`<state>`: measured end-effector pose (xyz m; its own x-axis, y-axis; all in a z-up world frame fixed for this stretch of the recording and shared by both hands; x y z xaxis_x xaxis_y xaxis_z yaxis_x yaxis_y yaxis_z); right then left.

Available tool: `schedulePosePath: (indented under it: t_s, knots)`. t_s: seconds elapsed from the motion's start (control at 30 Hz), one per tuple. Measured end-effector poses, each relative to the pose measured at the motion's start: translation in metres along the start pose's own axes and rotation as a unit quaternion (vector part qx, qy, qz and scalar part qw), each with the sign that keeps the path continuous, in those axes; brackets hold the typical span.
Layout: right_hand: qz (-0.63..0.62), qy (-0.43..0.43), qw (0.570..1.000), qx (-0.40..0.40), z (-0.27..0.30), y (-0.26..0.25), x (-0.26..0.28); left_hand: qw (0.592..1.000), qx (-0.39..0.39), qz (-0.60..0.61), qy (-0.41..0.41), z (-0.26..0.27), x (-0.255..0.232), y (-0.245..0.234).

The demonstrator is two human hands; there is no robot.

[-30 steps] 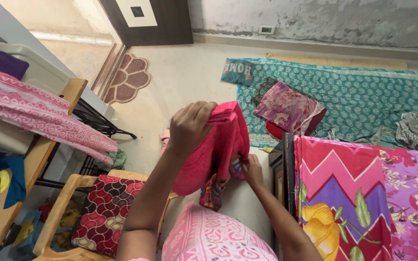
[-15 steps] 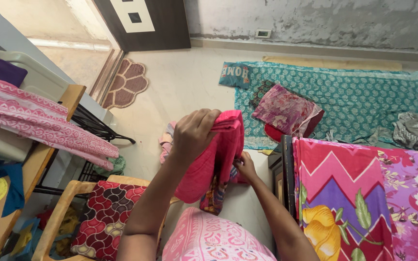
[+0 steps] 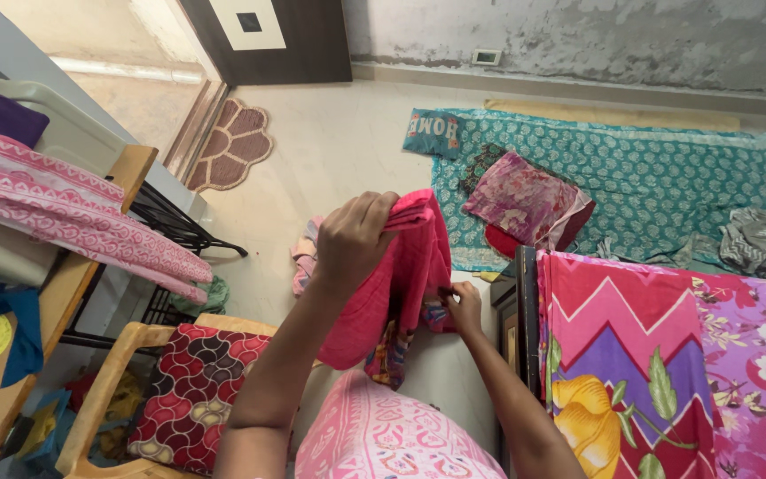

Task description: The person folds a floral blanket and a multi-colored woven rug by hand, then places them onto a bed. They also retrieve and position decorative heart-shaped and rectangular pillows onto the bed.

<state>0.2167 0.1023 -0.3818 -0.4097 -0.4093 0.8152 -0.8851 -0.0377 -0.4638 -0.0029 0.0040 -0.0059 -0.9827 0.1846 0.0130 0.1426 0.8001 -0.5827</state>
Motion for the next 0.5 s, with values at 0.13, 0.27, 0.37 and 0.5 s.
schedulePosePath:
  t_s: [0.13, 0.27, 0.37, 0.5]
  knots:
    - [0.007, 0.085, 0.996, -0.019, 0.024, 0.005, 0.004, 1.0, 0.01, -0.007, -0.025, -0.004, -0.005, 0.007]
    - [-0.147, 0.105, 0.983, 0.013, 0.042, 0.019, 0.012, 0.999, 0.021, -0.009, -0.046, -0.012, -0.009, 0.014]
    - [-0.236, 0.144, 0.96, 0.049, 0.05, 0.027, 0.016, 0.999, -0.009, -0.005, -0.046, -0.018, -0.011, 0.018]
    - [-0.148, 0.087, 0.985, -0.014, 0.049, 0.044, 0.025, 0.998, 0.012, 0.012, -0.053, -0.019, -0.018, 0.021]
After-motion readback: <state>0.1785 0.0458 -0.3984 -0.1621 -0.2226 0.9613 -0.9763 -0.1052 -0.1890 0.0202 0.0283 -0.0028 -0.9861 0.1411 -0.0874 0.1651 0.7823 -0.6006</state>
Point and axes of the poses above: each hand's wrist, its own z-axis away from the middle knuckle, its own y-axis out of the palm, x = y × z, the point moved 1 cm from there along -z, towards the middle knuckle, and after that the axes turned 13 degrees about -z, right-handed, at the moved point
